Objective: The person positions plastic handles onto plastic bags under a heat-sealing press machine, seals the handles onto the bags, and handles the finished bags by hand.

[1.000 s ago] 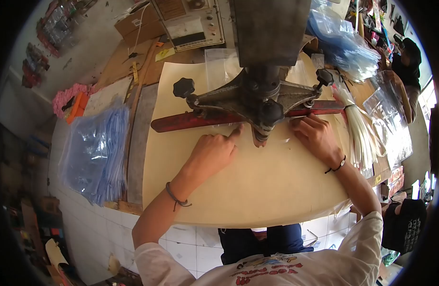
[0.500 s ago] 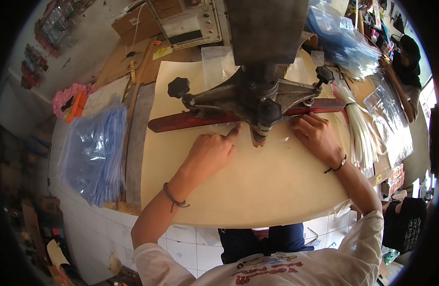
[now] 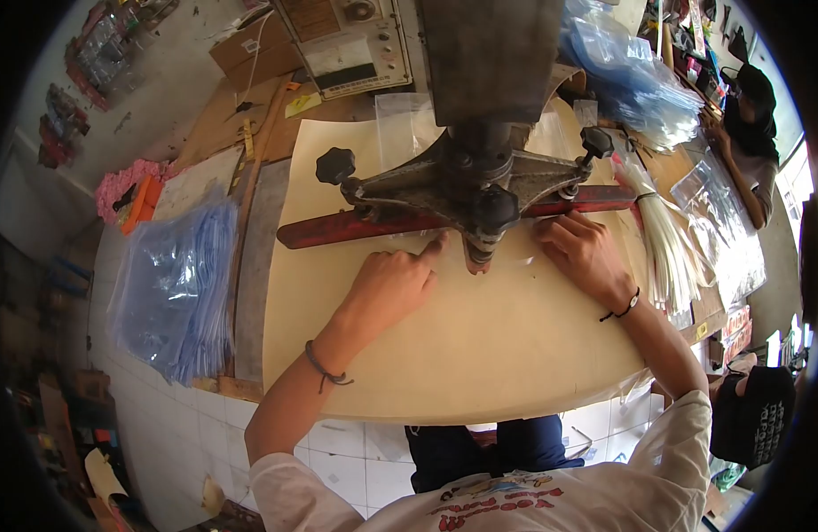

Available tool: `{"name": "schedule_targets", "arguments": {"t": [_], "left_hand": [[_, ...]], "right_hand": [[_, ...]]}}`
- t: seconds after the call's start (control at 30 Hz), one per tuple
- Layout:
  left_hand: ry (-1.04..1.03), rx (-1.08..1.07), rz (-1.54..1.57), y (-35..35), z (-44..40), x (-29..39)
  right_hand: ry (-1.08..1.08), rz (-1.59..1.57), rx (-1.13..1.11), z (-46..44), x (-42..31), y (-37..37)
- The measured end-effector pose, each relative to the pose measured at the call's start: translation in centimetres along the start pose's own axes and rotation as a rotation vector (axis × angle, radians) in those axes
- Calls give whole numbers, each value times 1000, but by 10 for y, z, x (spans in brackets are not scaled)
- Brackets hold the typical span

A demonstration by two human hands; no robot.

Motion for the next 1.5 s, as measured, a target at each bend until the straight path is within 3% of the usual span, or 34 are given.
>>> {"name": "schedule_targets", "arguments": {"t": [1.5], "left_hand": [[-8,19,10,6,1,3]], "right_hand": [[-41,6,-4,5,9,-5]]}}
Point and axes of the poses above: each hand's wrist, its own z-axis away from the middle knuckle, its own y-axis out of the back of the hand, x = y × z, the point moved 10 cm from there along -z, towards the middle knuckle, and after that the axes turned 5 degrees about -x, right-handed, at the moved point
